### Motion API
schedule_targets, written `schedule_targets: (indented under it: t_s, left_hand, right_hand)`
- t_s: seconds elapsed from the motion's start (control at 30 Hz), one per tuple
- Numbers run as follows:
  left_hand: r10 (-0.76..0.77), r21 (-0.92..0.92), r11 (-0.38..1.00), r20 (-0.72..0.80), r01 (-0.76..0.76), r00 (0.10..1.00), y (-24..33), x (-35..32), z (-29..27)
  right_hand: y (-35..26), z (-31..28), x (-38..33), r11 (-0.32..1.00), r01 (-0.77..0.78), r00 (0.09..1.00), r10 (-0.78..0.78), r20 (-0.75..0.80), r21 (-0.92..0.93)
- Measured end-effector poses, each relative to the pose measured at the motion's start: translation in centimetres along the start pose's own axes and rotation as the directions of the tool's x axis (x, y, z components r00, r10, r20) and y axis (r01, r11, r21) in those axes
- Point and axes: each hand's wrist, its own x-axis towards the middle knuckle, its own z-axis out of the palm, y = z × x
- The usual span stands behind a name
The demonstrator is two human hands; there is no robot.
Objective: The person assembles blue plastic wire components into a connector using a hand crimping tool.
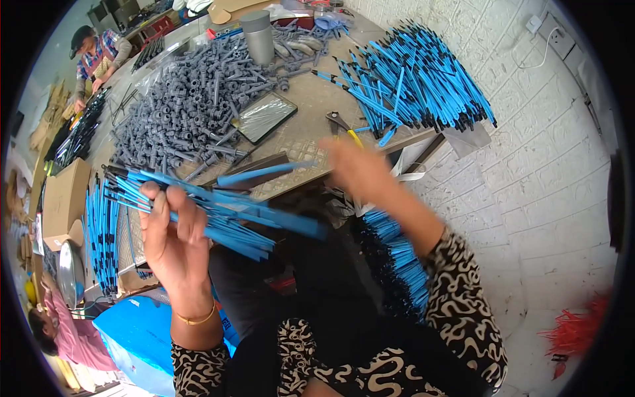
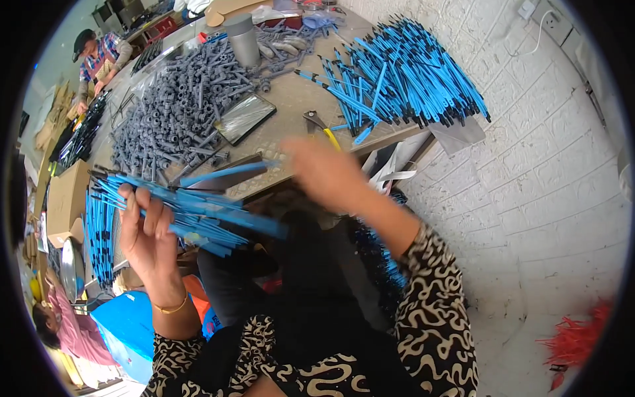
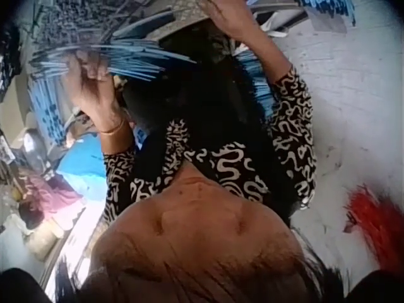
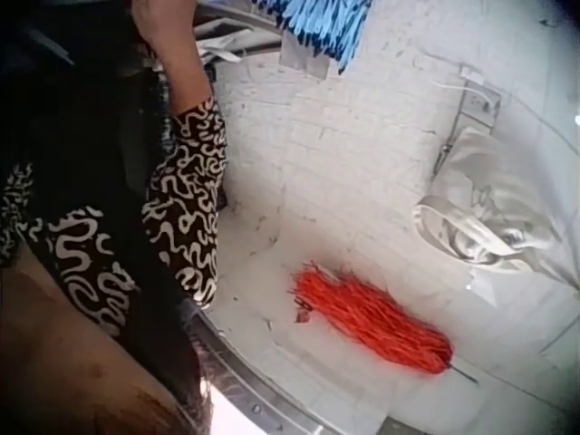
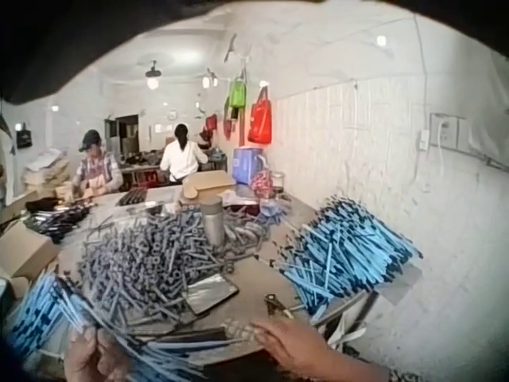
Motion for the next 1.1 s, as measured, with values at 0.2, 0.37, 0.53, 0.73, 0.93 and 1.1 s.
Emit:
schedule_targets:
  t_s: [0.2,0.37,0.53,0.73,0.93,1.1]
  left_hand:
    - [-0.38,0.01,0.911,0.408,0.412,0.83,1.0,-1.1,0.1]
    - [-0.469,0.205,0.881,0.264,0.426,0.843,0.9,-1.6,0.7]
    - [-0.416,0.178,0.905,0.178,0.387,0.892,0.2,-0.3,-0.1]
    - [-0.293,0.084,0.955,0.141,0.283,0.946,0.0,1.6,-2.2]
    - [-0.299,0.082,0.953,0.107,0.291,0.948,0.1,1.0,-2.7]
    - [-0.323,0.065,0.946,0.1,0.317,0.941,-1.2,1.9,-2.6]
  right_hand:
    - [11.3,-5.6,5.6,0.509,-0.099,0.963,0.266,0.047,-0.855]
    - [10.5,-5.8,5.4,0.563,-0.094,0.99,0.138,-0.018,-0.821]
    - [5.6,-6.5,4.0,0.962,-0.228,0.966,0.243,-0.088,0.151]
    - [1.8,-5.7,0.5,0.894,-0.241,0.914,0.34,-0.223,0.378]
    - [-1.6,-9.4,-5.7,0.881,-0.359,0.873,0.434,-0.222,0.309]
    - [-3.7,-10.2,-8.6,0.231,-0.078,0.986,0.16,0.041,0.97]
